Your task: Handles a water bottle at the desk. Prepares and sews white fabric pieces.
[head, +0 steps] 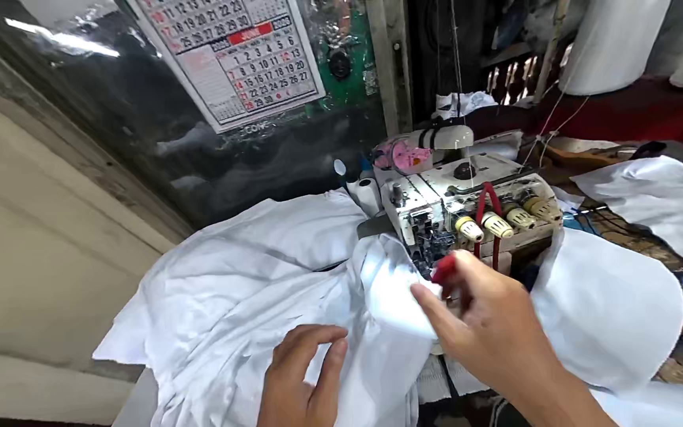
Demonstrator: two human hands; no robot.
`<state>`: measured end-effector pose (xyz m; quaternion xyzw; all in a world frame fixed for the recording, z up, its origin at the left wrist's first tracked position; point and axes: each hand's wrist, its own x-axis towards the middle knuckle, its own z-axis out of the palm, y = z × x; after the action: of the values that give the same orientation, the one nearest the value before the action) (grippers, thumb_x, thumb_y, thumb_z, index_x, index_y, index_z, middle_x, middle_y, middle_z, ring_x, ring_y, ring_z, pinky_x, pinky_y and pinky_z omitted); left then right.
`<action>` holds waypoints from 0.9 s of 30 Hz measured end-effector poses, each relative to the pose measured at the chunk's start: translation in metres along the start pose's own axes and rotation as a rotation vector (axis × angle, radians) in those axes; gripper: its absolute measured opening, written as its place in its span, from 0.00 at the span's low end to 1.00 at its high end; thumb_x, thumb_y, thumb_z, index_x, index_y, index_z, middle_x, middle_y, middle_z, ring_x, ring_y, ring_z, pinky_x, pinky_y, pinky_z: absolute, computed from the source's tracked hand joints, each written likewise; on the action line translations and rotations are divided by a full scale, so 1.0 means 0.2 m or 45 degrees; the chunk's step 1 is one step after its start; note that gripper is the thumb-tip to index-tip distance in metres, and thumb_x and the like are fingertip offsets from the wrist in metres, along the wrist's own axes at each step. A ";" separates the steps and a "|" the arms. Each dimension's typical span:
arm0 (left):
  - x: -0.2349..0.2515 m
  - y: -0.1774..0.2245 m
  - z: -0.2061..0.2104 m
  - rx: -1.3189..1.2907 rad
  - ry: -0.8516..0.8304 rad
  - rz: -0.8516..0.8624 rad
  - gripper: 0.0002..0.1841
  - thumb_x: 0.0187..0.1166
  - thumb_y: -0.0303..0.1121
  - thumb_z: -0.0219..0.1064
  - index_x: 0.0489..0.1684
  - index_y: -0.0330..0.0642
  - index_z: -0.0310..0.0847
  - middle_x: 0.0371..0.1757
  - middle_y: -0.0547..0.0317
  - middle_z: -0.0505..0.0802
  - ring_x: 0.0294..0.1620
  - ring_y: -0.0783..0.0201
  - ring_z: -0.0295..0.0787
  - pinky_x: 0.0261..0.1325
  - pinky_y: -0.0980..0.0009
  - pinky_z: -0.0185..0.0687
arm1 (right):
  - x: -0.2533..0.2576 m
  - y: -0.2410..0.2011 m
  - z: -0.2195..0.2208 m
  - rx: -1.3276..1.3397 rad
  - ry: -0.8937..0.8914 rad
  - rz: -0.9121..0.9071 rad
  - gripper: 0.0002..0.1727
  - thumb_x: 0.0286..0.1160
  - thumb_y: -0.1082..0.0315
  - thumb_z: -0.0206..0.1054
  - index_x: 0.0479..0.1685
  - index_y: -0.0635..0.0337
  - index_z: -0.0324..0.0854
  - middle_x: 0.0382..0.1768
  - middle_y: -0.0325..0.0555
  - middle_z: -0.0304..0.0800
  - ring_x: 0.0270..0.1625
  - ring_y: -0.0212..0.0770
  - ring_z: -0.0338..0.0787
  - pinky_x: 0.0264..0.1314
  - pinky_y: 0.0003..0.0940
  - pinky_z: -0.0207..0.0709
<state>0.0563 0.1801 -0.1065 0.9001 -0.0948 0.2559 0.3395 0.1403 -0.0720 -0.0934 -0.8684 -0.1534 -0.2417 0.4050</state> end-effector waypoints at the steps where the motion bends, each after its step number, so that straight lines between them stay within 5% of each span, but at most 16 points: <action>1: 0.04 -0.01 0.00 0.033 -0.016 0.025 0.12 0.85 0.45 0.63 0.50 0.57 0.93 0.50 0.72 0.94 0.57 0.68 0.89 0.62 0.54 0.84 | 0.05 -0.05 0.03 -0.070 -0.092 -0.043 0.21 0.69 0.42 0.73 0.51 0.43 0.83 0.32 0.29 0.88 0.29 0.33 0.87 0.27 0.43 0.83; 4: 0.20 -0.01 -0.05 0.173 -0.006 0.102 0.13 0.84 0.51 0.62 0.47 0.63 0.93 0.51 0.78 0.93 0.59 0.71 0.87 0.64 0.51 0.81 | 0.11 -0.13 0.06 -0.118 -0.298 -0.079 0.20 0.65 0.57 0.80 0.58 0.43 0.85 0.32 0.33 0.91 0.31 0.40 0.90 0.32 0.51 0.84; 7: 0.37 -0.07 -0.04 0.250 0.003 0.170 0.11 0.84 0.44 0.63 0.49 0.59 0.92 0.52 0.72 0.91 0.59 0.67 0.86 0.62 0.52 0.83 | 0.07 -0.13 -0.04 0.043 -0.248 -0.123 0.14 0.73 0.55 0.73 0.56 0.36 0.82 0.31 0.21 0.89 0.28 0.25 0.87 0.30 0.33 0.86; 10: 0.51 -0.14 0.09 0.364 -0.307 0.322 0.13 0.73 0.27 0.70 0.47 0.59 0.94 0.59 0.62 0.88 0.63 0.57 0.83 0.63 0.50 0.82 | 0.06 -0.12 -0.08 0.214 -0.258 -0.125 0.11 0.77 0.60 0.69 0.55 0.42 0.79 0.35 0.23 0.90 0.39 0.25 0.92 0.43 0.29 0.92; 13: 0.69 -0.17 0.12 0.620 -0.590 0.505 0.09 0.67 0.29 0.79 0.40 0.57 0.96 0.62 0.54 0.89 0.64 0.47 0.83 0.61 0.43 0.80 | 0.06 -0.17 -0.12 0.581 -0.382 -0.009 0.12 0.81 0.63 0.68 0.59 0.45 0.78 0.38 0.33 0.90 0.37 0.34 0.92 0.40 0.32 0.91; 16: 0.80 0.07 -0.17 0.816 -0.687 0.662 0.04 0.68 0.32 0.79 0.37 0.47 0.95 0.63 0.49 0.89 0.66 0.42 0.83 0.62 0.39 0.80 | -0.03 -0.19 -0.26 0.862 -0.452 -0.017 0.15 0.82 0.61 0.67 0.65 0.45 0.77 0.45 0.37 0.88 0.34 0.36 0.89 0.33 0.32 0.88; 20: 0.59 0.55 -0.55 0.663 -0.877 1.011 0.11 0.69 0.50 0.66 0.28 0.58 0.89 0.62 0.64 0.89 0.72 0.55 0.79 0.67 0.48 0.78 | -0.31 -0.11 -0.48 0.679 -0.428 0.076 0.31 0.71 0.61 0.80 0.69 0.63 0.72 0.59 0.50 0.85 0.52 0.43 0.93 0.49 0.42 0.94; 23: 0.40 0.67 -0.55 0.537 -1.392 0.767 0.19 0.83 0.52 0.60 0.42 0.46 0.87 0.43 0.54 0.90 0.47 0.52 0.90 0.44 0.47 0.83 | -0.46 0.01 -0.47 0.068 -0.458 0.123 0.39 0.58 0.57 0.85 0.67 0.69 0.73 0.69 0.70 0.73 0.56 0.58 0.88 0.48 0.51 0.88; 25: 0.39 0.61 -0.49 0.772 -1.231 0.644 0.16 0.84 0.48 0.62 0.39 0.46 0.88 0.32 0.54 0.90 0.35 0.51 0.91 0.34 0.46 0.86 | -0.48 0.05 -0.43 -0.145 -0.429 0.153 0.33 0.62 0.59 0.81 0.65 0.66 0.77 0.67 0.72 0.74 0.51 0.62 0.90 0.43 0.54 0.88; 27: 0.46 0.57 -0.46 1.074 -0.900 0.679 0.09 0.80 0.41 0.68 0.37 0.48 0.89 0.28 0.56 0.89 0.31 0.52 0.90 0.32 0.49 0.85 | -0.46 0.05 -0.41 -0.108 -0.350 0.171 0.20 0.76 0.58 0.72 0.58 0.64 0.83 0.56 0.66 0.84 0.50 0.60 0.90 0.48 0.54 0.85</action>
<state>0.0592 0.1549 0.0656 0.9327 -0.3142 0.0334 -0.1740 0.0433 -0.1490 -0.1051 -0.9179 -0.1388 -0.0991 0.3584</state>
